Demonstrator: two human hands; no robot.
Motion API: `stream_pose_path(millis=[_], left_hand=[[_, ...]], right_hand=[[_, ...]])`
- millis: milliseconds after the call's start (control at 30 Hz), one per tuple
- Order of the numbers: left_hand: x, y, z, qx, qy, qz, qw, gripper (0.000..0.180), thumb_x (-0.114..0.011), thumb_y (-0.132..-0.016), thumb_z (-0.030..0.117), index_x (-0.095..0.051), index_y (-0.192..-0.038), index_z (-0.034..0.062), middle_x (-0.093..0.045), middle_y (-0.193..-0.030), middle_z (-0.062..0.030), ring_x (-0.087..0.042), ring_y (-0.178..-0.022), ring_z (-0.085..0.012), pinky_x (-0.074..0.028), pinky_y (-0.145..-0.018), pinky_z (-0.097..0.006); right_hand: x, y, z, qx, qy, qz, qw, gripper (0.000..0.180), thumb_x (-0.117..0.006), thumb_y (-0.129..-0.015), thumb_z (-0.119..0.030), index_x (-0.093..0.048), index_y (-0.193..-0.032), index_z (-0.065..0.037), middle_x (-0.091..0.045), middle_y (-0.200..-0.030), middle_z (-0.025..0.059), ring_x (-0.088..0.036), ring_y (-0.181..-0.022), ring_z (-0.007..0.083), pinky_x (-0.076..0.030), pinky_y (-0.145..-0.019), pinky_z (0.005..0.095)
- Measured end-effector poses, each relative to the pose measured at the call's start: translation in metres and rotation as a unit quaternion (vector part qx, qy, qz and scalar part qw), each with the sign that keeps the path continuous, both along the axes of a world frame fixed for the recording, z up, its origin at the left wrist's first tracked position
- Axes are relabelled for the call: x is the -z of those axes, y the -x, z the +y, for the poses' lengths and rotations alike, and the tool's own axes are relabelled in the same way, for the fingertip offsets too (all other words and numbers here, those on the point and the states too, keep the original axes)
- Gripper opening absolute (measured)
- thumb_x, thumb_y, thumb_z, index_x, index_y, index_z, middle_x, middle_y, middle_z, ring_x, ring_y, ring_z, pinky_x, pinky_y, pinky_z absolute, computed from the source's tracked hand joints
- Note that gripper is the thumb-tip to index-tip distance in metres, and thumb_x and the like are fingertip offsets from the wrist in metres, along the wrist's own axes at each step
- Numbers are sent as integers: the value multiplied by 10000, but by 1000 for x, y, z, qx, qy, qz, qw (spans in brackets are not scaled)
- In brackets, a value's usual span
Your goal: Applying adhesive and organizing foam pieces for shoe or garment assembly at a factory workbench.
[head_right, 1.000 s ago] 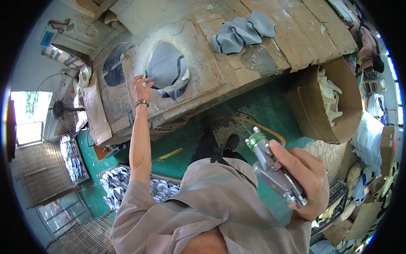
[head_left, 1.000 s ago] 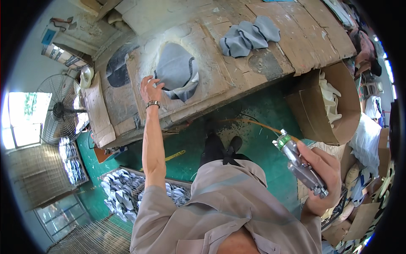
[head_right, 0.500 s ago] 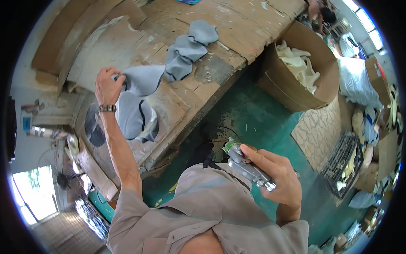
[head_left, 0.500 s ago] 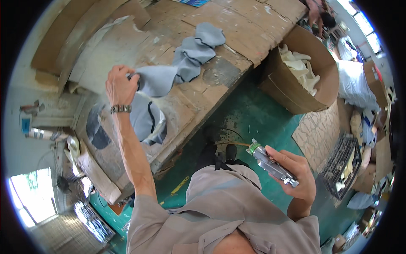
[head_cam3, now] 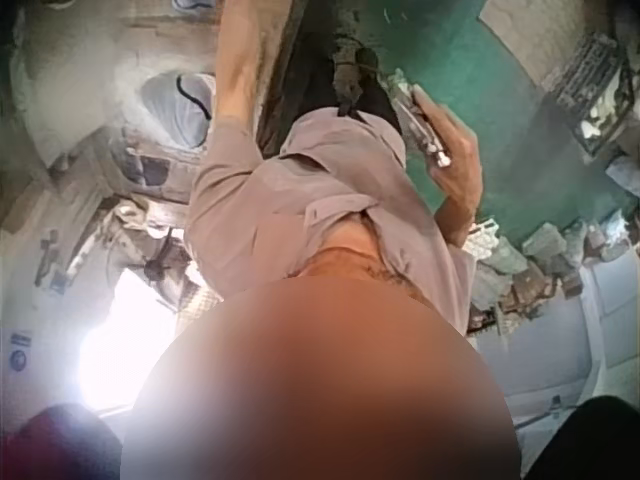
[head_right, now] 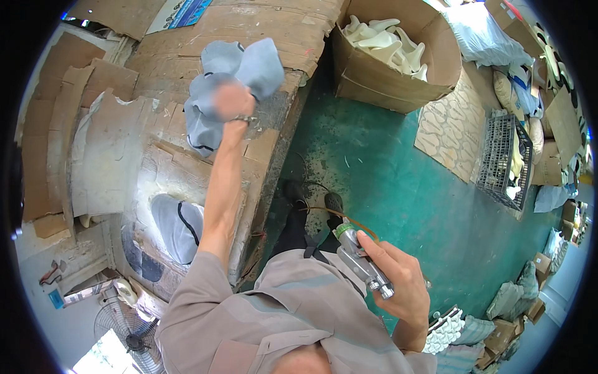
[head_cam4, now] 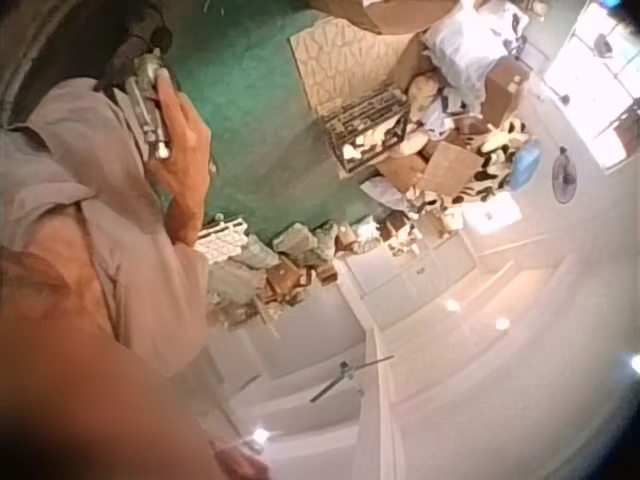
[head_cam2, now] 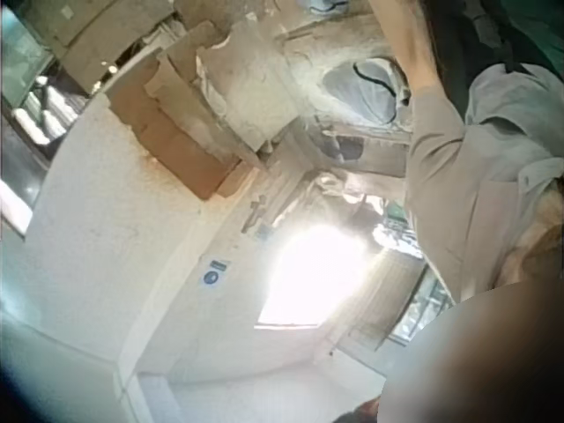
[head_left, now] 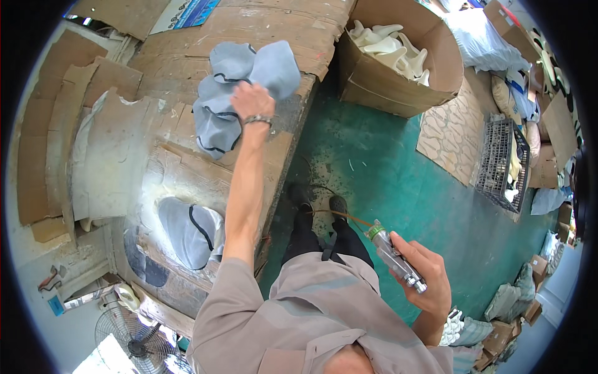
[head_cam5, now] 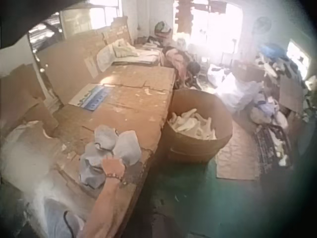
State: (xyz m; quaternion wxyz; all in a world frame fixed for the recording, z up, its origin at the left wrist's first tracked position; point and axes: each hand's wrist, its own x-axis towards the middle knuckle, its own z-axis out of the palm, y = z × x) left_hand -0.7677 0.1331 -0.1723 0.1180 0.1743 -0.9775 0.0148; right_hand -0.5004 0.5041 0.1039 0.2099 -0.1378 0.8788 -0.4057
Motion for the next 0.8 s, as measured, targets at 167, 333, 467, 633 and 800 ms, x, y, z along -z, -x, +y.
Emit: stream_pose_path(millis=[167,333,467,633,800], left_hand=[[75,-40,27,-36,-200,-67,977,386,-644,-906,300,-626,-1234,96,-664,-1149,-174,-608,-1132,-364,-462,-918,-552],[62,-173,37,71,-376,-63,922,302,-629,-909,221,-703,-1166,80,-709,-1168,-173,-657,-1070,-371,-511,-944,-460],[102,-327,38,13,-565,-118,817,372,-652,-907,298,-707,-1196,70,-712,-1189,-161,-662,-1127,-342,-509,-980,-412],[188,-585,68,-226,-395,-223,862,411,-558,-914,376,-707,-1168,89,-689,-1194,-187,-637,-1136,-388,-508,-976,-485],[239,-794,158,-237,-392,-509,729,253,-596,-903,306,-775,-1017,169,-736,-1140,-138,-722,-1018,-298,-588,-837,-444]], right_hand=[[-2,2,0,-25,17,23,999,840,-618,-564,115,-584,-1392,-21,-665,-901,173,-644,-762,369,-520,-681,378],[-21,13,-3,-111,73,48,990,746,-674,-606,18,-613,-1350,8,-663,-860,165,-662,-738,340,-529,-672,361],[-36,11,-3,-221,131,63,964,615,-707,-689,-100,-650,-1283,48,-642,-788,157,-648,-667,285,-501,-616,331],[-40,17,-9,-306,135,104,937,621,-736,-711,-146,-656,-1310,-1,-664,-792,91,-658,-652,234,-514,-583,321],[-51,23,-8,-395,155,117,898,648,-765,-725,-196,-640,-1318,31,-642,-759,96,-644,-642,208,-487,-575,307]])
